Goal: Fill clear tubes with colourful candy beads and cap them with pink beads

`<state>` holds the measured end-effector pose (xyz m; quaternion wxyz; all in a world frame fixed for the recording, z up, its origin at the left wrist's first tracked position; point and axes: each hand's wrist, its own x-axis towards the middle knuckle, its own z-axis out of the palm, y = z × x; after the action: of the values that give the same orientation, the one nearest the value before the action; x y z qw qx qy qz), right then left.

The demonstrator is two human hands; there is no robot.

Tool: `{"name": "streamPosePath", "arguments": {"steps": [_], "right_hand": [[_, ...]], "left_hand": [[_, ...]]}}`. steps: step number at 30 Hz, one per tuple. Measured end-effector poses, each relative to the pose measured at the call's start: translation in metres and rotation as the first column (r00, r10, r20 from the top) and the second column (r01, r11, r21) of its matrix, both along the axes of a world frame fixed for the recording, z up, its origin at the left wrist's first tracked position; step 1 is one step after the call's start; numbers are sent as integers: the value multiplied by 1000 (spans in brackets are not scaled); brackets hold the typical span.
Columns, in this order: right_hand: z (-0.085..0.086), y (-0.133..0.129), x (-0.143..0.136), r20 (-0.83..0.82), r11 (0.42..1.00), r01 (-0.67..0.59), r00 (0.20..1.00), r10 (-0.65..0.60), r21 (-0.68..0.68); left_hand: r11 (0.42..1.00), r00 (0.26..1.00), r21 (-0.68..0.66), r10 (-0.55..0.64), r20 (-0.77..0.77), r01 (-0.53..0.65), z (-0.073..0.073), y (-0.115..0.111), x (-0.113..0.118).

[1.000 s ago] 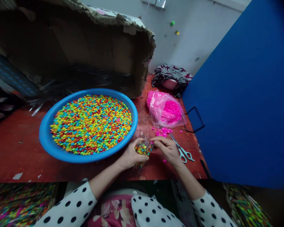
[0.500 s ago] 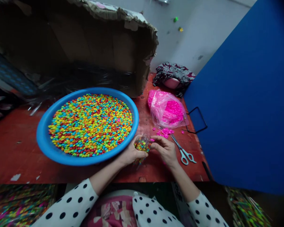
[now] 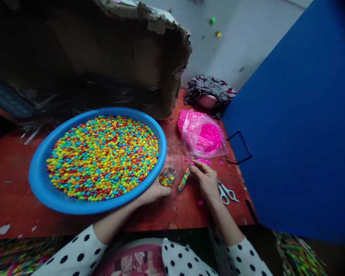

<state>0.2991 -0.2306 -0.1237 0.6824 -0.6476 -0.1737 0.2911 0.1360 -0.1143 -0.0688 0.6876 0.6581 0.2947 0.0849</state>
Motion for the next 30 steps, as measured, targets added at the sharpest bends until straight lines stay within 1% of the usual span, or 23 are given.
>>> {"name": "streamPosePath", "arguments": {"steps": [3, 6, 8, 10, 13, 15, 16, 18, 19, 21, 22, 24, 25, 27, 28, 29, 30], "right_hand": [[-6, -1, 3, 113, 983, -138, 982, 152, -122], [-9, 10, -6, 245, 956, -207, 935, 255, -207], [-8, 21, -12, 361, 942, -223, 881, 305, -251], [-4, 29, -13, 480, 934, -218, 811, 335, -284], [1, 33, -5, 593, 930, -196, 725, 351, -311], [3, 32, 6, 624, 921, -195, 687, 373, -336], [4, 33, 11, 641, 916, -198, 663, 388, -350], [6, 36, 17, 682, 909, -203, 606, 409, -365], [7, 41, 18, 701, 907, -210, 579, 415, -364], [9, 54, 13, 717, 895, -264, 535, 446, -359], [10, 64, 8, 720, 879, -311, 506, 475, -361], [10, 85, -4, 731, 831, -395, 414, 543, -393], [10, 96, -10, 743, 804, -413, 345, 573, -428], [9, 115, -18, 763, 762, -393, 196, 616, -515], [8, 123, -21, 759, 744, -372, 139, 637, -556], [7, 129, -22, 748, 727, -359, 107, 654, -584], [6, 133, -21, 740, 718, -367, 109, 664, -591]], "left_hand": [[999, 998, 3, 55, -17, -55, 5, 6, -10], [996, 992, -6, 89, -91, -90, 10, 19, -27], [996, 986, -24, 81, -146, -86, 13, 29, -38], [995, 980, -12, 90, -179, -94, 16, 37, -47], [978, 959, 92, 204, -194, -190, 17, 41, -51], [969, 954, 99, 242, -176, -227, 16, 38, -50], [971, 957, 61, 240, -160, -233, 15, 36, -49], [970, 967, -71, 222, -123, -232, 11, 30, -47], [961, 968, -136, 227, -107, -240, 9, 26, -47], [932, 959, -226, 269, -85, -282, 5, 18, -46], [917, 952, -255, 296, -80, -306, 4, 14, -46], [886, 933, -294, 354, -70, -359, 3, 8, -48], [869, 922, -315, 381, -64, -381, 3, 6, -48], [838, 906, -360, 420, -54, -410, 4, 3, -50], [828, 902, -379, 429, -47, -413, 4, 3, -51], [822, 900, -392, 434, -37, -412, 4, 3, -51], [821, 899, -397, 438, -25, -411, 4, 3, -52]]}}
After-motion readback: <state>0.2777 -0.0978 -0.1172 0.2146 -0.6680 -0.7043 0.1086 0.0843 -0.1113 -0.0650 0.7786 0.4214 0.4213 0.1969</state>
